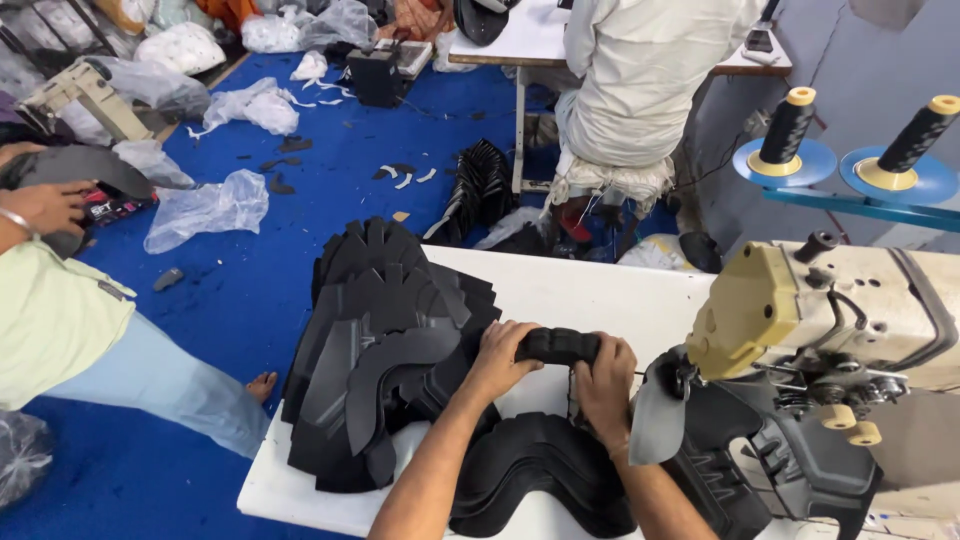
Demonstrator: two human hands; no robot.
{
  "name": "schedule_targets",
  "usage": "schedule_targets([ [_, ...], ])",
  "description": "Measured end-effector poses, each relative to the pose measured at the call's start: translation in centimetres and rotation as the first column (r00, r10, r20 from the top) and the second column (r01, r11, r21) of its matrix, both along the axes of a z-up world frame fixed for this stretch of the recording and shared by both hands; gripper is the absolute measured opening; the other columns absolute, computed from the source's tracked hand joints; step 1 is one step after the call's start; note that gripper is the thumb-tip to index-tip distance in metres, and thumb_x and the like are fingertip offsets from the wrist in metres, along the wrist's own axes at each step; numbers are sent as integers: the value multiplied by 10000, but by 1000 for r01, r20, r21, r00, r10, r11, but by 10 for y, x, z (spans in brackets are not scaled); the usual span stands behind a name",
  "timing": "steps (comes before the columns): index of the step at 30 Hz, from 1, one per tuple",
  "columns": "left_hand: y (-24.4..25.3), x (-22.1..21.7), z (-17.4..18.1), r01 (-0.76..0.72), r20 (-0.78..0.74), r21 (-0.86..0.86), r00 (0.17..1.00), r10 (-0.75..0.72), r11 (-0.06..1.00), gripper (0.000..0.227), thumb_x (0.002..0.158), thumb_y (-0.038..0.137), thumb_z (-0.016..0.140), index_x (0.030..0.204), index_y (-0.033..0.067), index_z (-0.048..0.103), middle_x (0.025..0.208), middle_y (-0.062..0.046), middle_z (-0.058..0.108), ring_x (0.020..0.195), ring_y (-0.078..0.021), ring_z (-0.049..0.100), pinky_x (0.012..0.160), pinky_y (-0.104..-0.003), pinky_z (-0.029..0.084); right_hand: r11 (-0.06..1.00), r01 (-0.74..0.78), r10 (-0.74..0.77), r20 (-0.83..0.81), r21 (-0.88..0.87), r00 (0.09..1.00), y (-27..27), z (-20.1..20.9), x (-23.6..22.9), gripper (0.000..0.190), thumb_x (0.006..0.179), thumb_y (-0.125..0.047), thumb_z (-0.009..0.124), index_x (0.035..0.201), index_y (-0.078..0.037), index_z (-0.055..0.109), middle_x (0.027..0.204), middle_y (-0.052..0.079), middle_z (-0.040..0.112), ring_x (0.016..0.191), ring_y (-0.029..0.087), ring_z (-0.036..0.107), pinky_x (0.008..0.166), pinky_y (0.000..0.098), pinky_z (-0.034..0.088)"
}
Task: The person uses a sewing machine to stitch black, curved fabric pieces. They feed the material under the presser foot, guide it through the machine, and then stack the finished pieces on the table. Another person assists by handing over additional pieces and organizing the stack.
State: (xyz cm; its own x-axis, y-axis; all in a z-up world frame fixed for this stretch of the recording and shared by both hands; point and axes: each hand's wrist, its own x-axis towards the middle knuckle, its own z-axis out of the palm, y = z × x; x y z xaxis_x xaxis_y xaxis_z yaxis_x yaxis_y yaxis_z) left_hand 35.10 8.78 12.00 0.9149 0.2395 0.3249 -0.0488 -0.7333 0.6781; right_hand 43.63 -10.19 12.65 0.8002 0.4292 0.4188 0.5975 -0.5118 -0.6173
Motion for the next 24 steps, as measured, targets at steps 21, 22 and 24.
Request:
schedule_targets([
  [21,-1,-132,116,-109,-113,-448,992,65,888,668,760,405,843,1298,45,676,1263,-151,715,1185,-252,669,1004,-385,502,973,-214,200,-149,-82,968,-18,146,-85,496,955,-347,637,1364,-69,601,1039,202,672,980,375,643,869,481,490],
  [22,-9,-143,101,-154,-151,-499,984,90,853,663,760,415,836,1292,49,686,1270,-155,707,1195,-266,665,1018,-381,496,943,-274,215,-281,-189,935,-23,141,-88,489,955,-405,619,1345,-111,625,985,193,696,936,364,673,834,461,521],
  [24,-30,-148,27,-180,-182,-436,977,109,882,650,796,431,827,1285,32,672,1261,-175,687,1191,-293,656,1022,-393,501,907,-344,277,-271,-244,922,-37,96,-80,519,955,-433,624,1348,-93,617,1002,210,698,938,382,676,823,464,527],
])
